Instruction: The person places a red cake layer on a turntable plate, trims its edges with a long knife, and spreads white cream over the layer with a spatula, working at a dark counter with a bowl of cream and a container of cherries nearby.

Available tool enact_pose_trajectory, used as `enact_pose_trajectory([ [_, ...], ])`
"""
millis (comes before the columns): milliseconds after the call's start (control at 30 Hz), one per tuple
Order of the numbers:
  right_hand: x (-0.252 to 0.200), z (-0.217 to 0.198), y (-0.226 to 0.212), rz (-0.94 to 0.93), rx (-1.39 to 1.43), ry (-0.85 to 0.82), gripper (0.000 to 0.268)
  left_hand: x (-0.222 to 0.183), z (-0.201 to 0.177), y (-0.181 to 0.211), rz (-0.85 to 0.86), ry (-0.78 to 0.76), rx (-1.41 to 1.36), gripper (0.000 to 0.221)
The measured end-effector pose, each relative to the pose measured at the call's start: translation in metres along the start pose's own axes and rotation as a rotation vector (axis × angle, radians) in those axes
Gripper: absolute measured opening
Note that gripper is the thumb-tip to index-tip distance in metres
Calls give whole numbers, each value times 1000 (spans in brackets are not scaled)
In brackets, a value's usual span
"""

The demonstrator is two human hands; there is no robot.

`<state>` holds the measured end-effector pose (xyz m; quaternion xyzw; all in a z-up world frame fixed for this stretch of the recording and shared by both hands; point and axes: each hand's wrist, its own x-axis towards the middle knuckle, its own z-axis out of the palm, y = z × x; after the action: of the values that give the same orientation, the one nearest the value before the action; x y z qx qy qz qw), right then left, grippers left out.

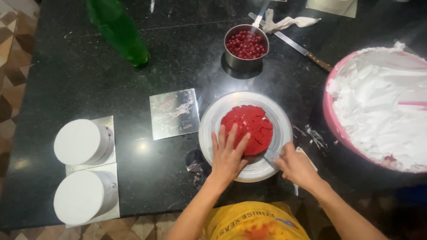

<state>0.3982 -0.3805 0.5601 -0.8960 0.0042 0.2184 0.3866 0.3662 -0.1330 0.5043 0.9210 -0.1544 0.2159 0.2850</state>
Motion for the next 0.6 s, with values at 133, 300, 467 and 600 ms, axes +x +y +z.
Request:
enact_pose_trajectory([
  [133, -10, -7, -8, 31, -172, -61, 35, 4, 2, 2, -57, -11, 82, 97],
  [300, -42, -35, 42, 149, -87, -148, 26, 8, 4, 9, -139, 16, 84, 103],
  [467, -88, -91, 208, 344, 458, -188, 15, 3, 2, 4, -316, 211, -303, 122],
  [600, -79, -86, 271, 275, 340, 36, 41, 13, 6, -17, -448, 312, -488, 101],
])
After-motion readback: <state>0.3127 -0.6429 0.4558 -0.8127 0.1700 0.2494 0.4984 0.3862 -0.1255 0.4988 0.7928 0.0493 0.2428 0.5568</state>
